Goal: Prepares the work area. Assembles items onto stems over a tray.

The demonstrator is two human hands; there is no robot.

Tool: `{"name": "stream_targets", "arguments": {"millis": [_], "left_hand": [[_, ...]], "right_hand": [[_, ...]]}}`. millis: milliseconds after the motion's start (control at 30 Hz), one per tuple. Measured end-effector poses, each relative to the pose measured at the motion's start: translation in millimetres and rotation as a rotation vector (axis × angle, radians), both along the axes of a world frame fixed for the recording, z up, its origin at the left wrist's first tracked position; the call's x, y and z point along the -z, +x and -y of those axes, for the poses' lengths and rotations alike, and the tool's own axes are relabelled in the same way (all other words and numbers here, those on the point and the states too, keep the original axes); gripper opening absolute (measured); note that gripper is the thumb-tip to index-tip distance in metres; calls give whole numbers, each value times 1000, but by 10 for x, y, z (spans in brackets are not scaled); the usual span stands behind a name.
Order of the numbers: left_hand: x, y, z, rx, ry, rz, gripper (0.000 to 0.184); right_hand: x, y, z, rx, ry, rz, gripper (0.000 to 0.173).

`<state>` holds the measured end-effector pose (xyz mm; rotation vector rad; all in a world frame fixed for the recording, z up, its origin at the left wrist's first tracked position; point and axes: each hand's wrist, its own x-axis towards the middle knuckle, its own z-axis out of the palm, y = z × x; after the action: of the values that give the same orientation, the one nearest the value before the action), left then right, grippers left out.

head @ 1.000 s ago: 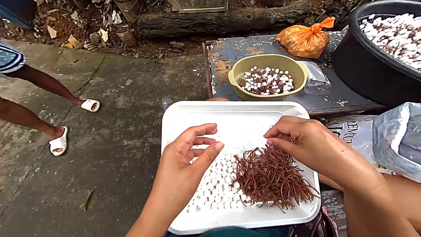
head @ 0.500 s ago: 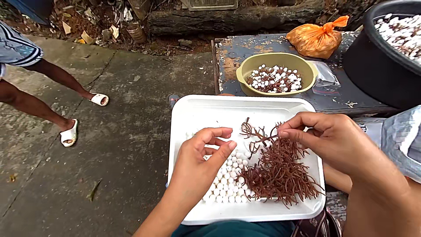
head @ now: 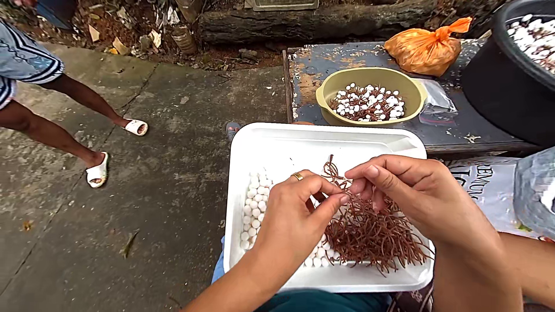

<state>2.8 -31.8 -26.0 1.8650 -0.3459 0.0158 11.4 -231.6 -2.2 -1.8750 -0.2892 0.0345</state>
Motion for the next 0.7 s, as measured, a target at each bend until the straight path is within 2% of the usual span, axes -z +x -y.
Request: {"name": "stream_targets", "arguments": {"millis": [100,167,267,400,533,600,700], "left_hand": [[-16,14,-84,-33,-31,-63,4],[-61,54,-169,-33,-65,-77,6],[-156,145,-348,-19,-203,-111,6],[-198,193,-481,-48,-365,-158,9],[-137,188,-477,-79,-352,-118,7],[-155,169,-482,-30,-345,-126,8],[-161,149,-468,42,-477,-175,13]], "right_hand": [[39,23,-5,74,-47,61,17],[87,51,4,119,-159,132,14],[137,57,4,136,-257,185,13],[238,30,-101,87,-386,254,10],[444,-6,-304,-58,-624,344,16],[531,-23,-372,-86,-701,322,19],[532,-2,-337,-39,-579,247,14]]}}
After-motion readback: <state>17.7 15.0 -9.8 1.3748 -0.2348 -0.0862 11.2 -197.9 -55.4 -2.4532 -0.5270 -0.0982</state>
